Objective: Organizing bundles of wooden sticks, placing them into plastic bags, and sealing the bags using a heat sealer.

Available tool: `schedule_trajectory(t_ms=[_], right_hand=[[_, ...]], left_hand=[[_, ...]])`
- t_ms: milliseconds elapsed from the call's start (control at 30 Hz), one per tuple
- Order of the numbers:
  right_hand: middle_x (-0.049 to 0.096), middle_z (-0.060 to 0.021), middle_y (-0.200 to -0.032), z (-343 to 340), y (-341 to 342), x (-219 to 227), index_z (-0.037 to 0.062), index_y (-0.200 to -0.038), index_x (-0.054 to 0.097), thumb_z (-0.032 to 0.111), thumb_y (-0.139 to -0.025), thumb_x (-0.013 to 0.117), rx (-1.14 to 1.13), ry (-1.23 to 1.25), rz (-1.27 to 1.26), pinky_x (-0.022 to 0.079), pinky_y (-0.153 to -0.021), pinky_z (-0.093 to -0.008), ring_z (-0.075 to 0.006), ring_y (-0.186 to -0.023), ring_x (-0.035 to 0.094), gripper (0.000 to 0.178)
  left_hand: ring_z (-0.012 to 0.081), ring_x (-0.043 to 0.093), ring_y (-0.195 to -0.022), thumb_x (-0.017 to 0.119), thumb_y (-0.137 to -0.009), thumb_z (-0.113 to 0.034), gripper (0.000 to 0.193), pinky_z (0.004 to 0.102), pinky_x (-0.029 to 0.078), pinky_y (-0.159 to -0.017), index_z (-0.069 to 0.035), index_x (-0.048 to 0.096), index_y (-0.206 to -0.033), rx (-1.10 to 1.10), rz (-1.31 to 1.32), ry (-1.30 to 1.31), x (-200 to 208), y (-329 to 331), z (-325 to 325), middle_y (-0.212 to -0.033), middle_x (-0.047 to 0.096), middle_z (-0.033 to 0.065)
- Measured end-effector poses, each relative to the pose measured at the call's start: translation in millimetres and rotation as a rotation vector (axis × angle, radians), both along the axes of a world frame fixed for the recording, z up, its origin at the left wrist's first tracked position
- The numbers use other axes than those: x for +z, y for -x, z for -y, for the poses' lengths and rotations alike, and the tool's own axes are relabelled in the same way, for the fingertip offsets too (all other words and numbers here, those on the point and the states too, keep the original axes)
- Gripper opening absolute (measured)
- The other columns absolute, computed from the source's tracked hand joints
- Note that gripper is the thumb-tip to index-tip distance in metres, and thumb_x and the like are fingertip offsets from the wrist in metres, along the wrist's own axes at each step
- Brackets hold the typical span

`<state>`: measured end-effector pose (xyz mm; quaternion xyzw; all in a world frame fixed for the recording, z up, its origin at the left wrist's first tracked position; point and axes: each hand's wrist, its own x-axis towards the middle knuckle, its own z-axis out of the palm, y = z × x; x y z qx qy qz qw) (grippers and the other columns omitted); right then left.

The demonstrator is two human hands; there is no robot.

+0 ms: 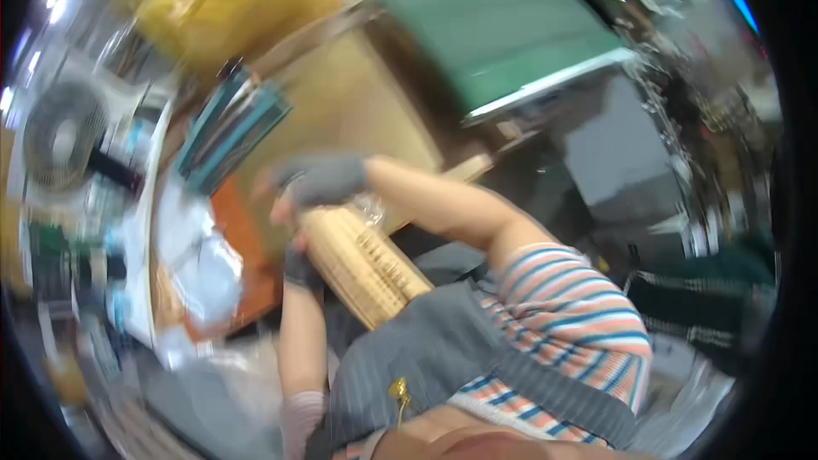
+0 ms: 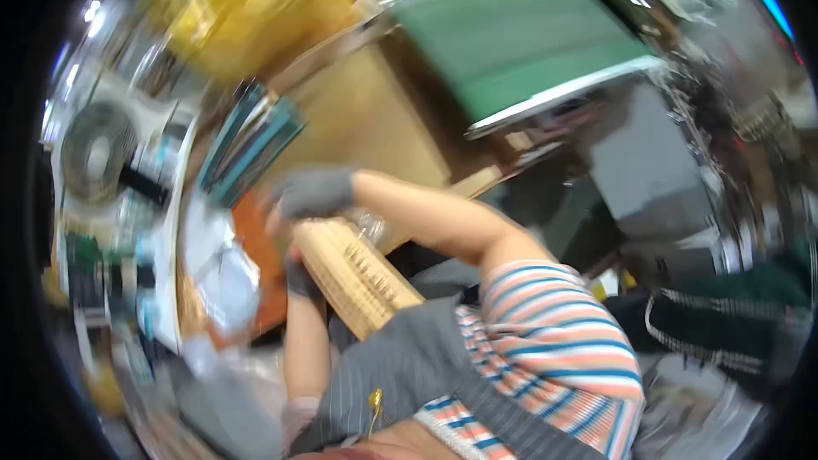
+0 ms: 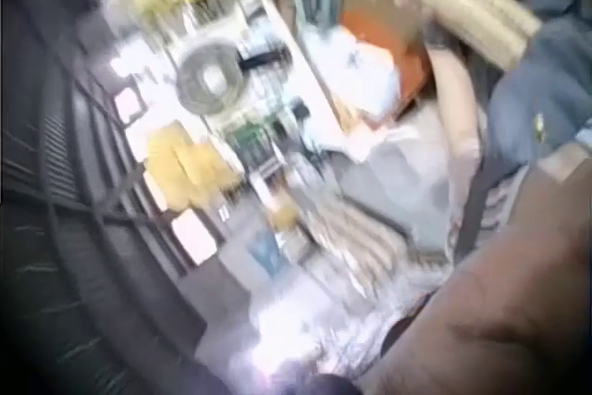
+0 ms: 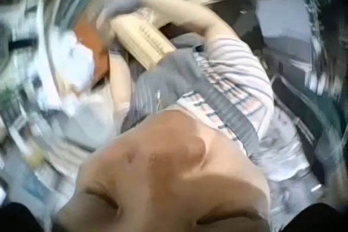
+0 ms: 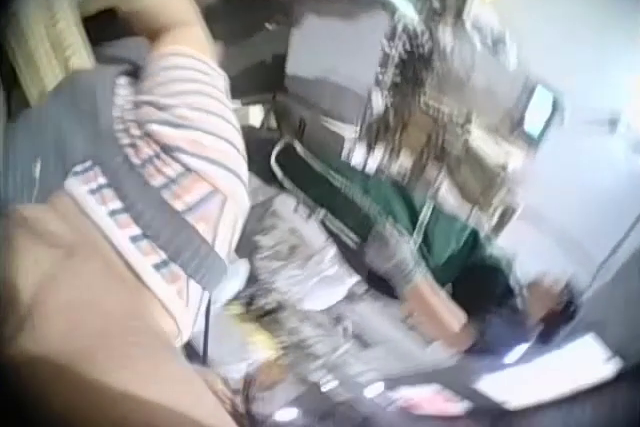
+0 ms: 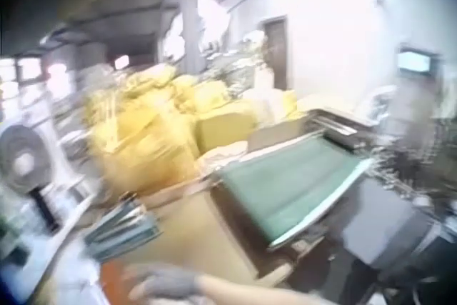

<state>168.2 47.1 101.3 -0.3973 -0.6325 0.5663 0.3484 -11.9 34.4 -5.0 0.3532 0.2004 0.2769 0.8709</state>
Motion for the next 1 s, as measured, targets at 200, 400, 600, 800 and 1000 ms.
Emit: schedule_trajectory(t_ms=[200,400,600,800,1000], right_hand=[[0.065,-0.0123,-0.081,16.9,8.2,-67.4,-0.0020,-0.090,0.065,0.010,-0.075,0.062,0.068,0.190,-0.505,0.050,-0.067,-0.0287,-0.0185,-0.074,0.063,0.020],[0.063,-0.0111,-0.094,7.7,4.2,-90.2,-0.0014,-0.104,0.057,0.014,-0.079,0.057,0.094,0.158,-0.610,0.050,-0.072,-0.0279,-0.0168,-0.084,0.061,0.030],[0.060,-0.0033,-0.105,23.0,-1.5,-74.7,0.0091,-0.114,0.052,0.050,-0.088,0.051,-0.152,0.131,-0.845,0.050,-0.077,-0.0271,-0.0108,-0.092,0.057,0.048],[0.060,-0.0103,-0.107,169.8,25.2,-107.4,0.0024,-0.126,0.045,0.059,-0.081,0.054,-0.142,0.584,-0.970,0.050,-0.081,-0.0321,-0.0174,-0.090,0.060,0.073],[0.059,-0.0212,-0.081,116.0,-6.4,-89.0,0.0044,-0.094,0.056,0.027,-0.077,0.058,-0.632,-0.286,0.644,0.046,-0.066,-0.0442,-0.0379,-0.076,0.058,0.028]], left_hand=[[0.0202,0.052,-0.101,0.057,-0.082,-0.049,0.064,0.0368,0.045,-0.088,-0.008,0.041,-0.129,0.163,-0.144,-0.383,-24.6,9.9,3.9,-0.119,0.049,0.0075],[0.0145,0.055,-0.088,0.052,-0.088,-0.014,0.036,0.0250,0.046,-0.078,-0.003,0.050,-0.123,0.395,-0.449,-0.716,109.1,-26.7,-2.3,-0.112,0.054,0.0085],[0.0135,0.043,-0.064,0.055,-0.086,-0.015,0.016,0.0251,0.039,-0.060,0.001,0.054,-0.087,0.573,-0.415,-0.955,56.6,-7.7,21.8,-0.070,0.045,0.0046],[0.0113,0.039,-0.052,0.053,-0.088,-0.026,0.034,0.0279,0.034,-0.048,-0.002,0.045,-0.066,0.575,-0.481,-1.224,3.5,13.5,79.9,-0.058,0.043,0.0041],[0.0122,0.045,-0.052,0.066,-0.078,-0.020,0.026,0.0306,0.034,-0.048,-0.002,0.052,-0.065,0.209,-0.782,-1.132,52.7,0.2,65.5,-0.057,0.051,0.0051]])
